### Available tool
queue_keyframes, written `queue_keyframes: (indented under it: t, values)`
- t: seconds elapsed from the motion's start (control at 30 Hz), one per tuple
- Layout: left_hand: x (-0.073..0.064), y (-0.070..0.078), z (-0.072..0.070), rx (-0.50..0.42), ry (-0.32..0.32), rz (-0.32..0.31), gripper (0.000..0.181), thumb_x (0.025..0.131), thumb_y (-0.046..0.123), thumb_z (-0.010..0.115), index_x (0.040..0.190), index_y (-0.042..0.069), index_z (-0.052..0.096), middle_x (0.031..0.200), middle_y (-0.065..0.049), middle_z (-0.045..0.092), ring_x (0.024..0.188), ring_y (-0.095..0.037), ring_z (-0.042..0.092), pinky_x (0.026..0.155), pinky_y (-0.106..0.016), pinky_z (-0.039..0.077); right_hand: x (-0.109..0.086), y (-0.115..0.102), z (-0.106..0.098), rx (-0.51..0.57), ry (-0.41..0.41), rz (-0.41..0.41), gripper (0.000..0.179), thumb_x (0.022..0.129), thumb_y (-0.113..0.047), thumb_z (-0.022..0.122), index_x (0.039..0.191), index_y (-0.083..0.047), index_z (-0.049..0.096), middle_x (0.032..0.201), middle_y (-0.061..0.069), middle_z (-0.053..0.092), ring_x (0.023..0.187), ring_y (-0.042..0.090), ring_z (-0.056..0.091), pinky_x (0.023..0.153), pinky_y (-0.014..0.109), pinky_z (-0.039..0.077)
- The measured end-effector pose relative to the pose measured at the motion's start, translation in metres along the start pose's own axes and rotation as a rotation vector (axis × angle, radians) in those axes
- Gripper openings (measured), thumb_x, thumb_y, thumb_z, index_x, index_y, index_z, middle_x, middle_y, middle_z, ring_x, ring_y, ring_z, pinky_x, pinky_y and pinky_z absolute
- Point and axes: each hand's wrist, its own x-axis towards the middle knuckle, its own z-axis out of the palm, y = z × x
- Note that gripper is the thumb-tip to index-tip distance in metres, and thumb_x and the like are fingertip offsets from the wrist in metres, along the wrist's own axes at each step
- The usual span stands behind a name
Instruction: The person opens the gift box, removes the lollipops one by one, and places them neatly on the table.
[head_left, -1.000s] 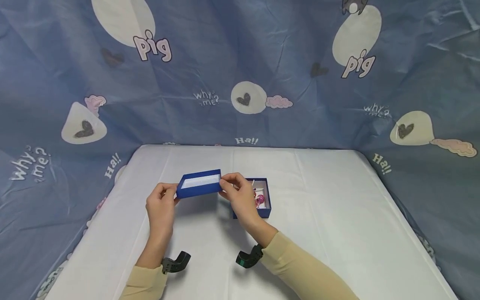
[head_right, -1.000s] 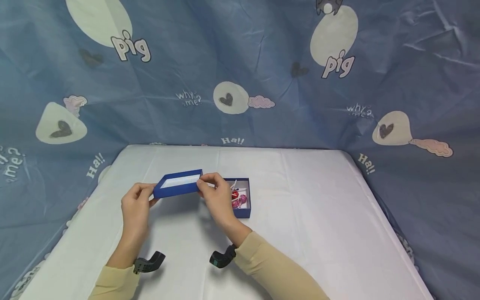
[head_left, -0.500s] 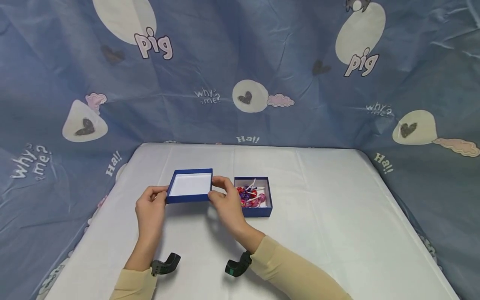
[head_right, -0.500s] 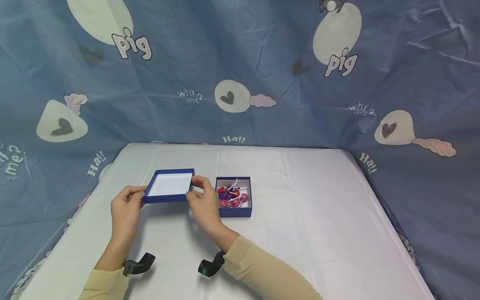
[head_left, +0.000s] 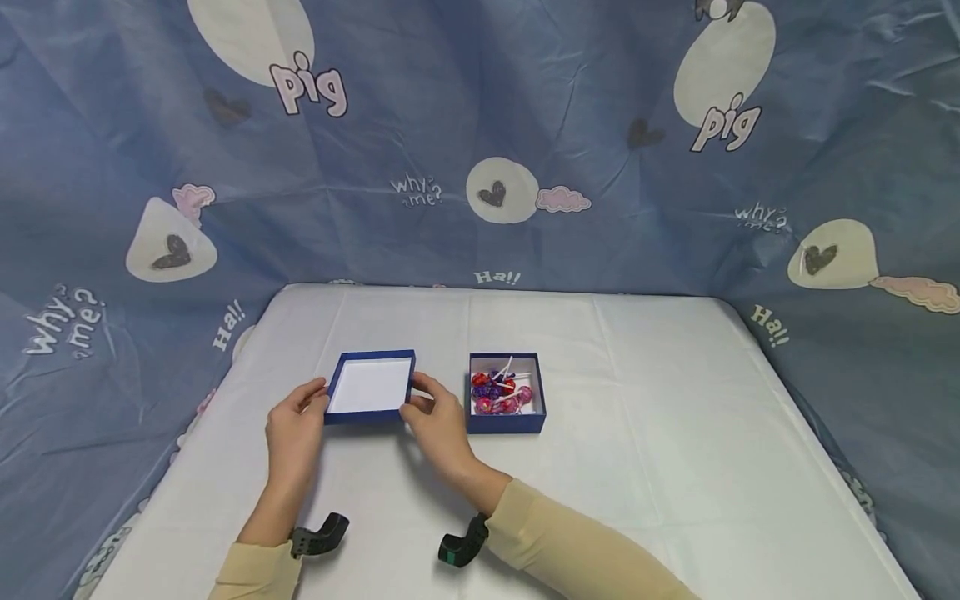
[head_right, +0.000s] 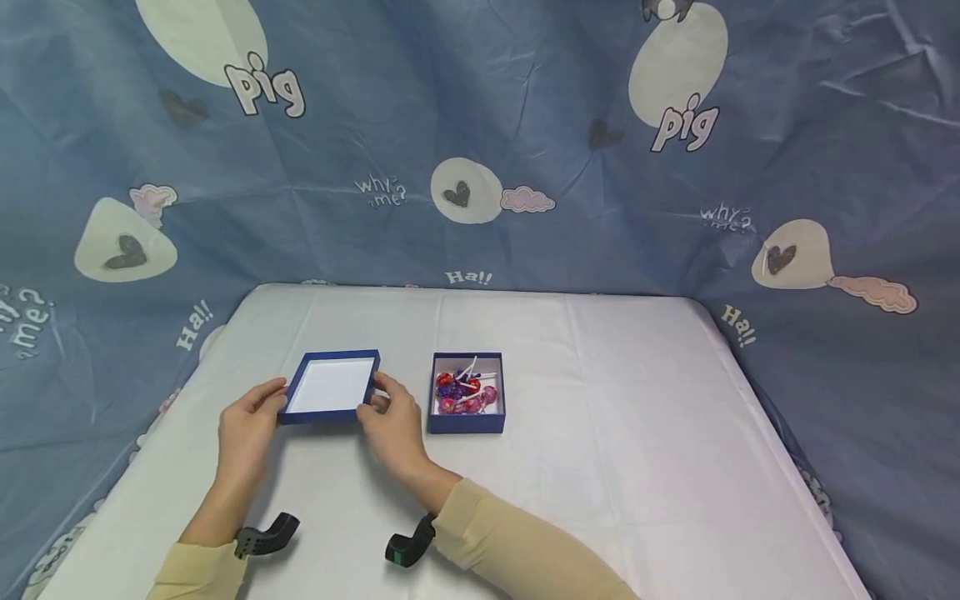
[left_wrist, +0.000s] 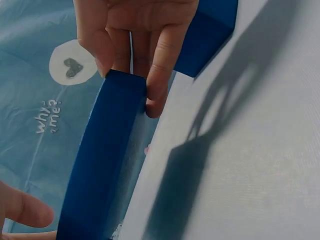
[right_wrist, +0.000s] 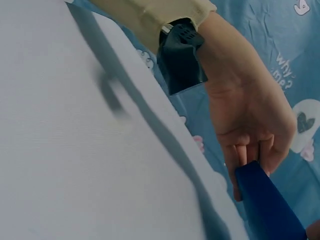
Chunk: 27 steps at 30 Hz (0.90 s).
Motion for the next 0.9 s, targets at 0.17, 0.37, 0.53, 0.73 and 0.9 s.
queue_keyframes:
  t: [0.17,0.37,0.53,0.73,0.9]
  values:
    - [0.000,-0.005,0.001,0.019,-0.037,-0.027,0.040,0.100,0.010,0.051,0.136,-0.002,0.061,0.135,-0.022,0.060,0.135,-0.037,0.047,0.111,-0.055,0.040,-0.004,0.009,0.005,-0.061,-0.001,0.014,0.053,0.089,-0.003,0.068,0.141,-0.001,0.056,0.137,0.008,0.061,0.114,0.026,0.064,0.089,0.029,0.058]
    - [0.001,-0.013,0.003,0.019,-0.085,-0.064,0.042,0.100,0.010,0.050,0.139,-0.004,0.057,0.143,-0.024,0.053,0.139,-0.039,0.042,0.115,-0.055,0.036,-0.004,0.018,0.009,-0.120,0.028,0.038,0.055,0.084,-0.002,0.067,0.138,-0.001,0.059,0.118,0.011,0.067,0.097,0.017,0.062,0.080,0.025,0.056]
    - [0.001,-0.017,0.005,0.045,-0.100,-0.077,0.043,0.100,0.011,0.050,0.140,-0.005,0.055,0.146,-0.025,0.049,0.141,-0.041,0.038,0.117,-0.057,0.032,-0.002,0.023,0.009,-0.150,0.018,0.057,0.055,0.083,-0.001,0.067,0.138,0.000,0.059,0.093,0.005,0.064,0.084,0.010,0.056,0.070,0.022,0.053]
    - [0.000,-0.022,0.004,0.075,-0.104,-0.094,0.044,0.100,0.011,0.050,0.141,-0.004,0.054,0.146,-0.026,0.049,0.141,-0.043,0.037,0.116,-0.058,0.032,-0.001,0.029,0.010,-0.169,-0.018,0.084,0.054,0.085,-0.006,0.067,0.139,-0.001,0.058,0.087,-0.002,0.061,0.080,0.009,0.055,0.064,0.020,0.053]
    - [-0.003,-0.025,0.003,0.086,-0.095,-0.081,0.045,0.101,0.012,0.049,0.142,-0.005,0.053,0.145,-0.028,0.049,0.139,-0.045,0.039,0.115,-0.058,0.034,-0.004,0.030,0.011,-0.176,-0.034,0.061,0.056,0.083,-0.006,0.066,0.138,0.001,0.058,0.087,-0.003,0.061,0.080,0.009,0.056,0.065,0.020,0.054]
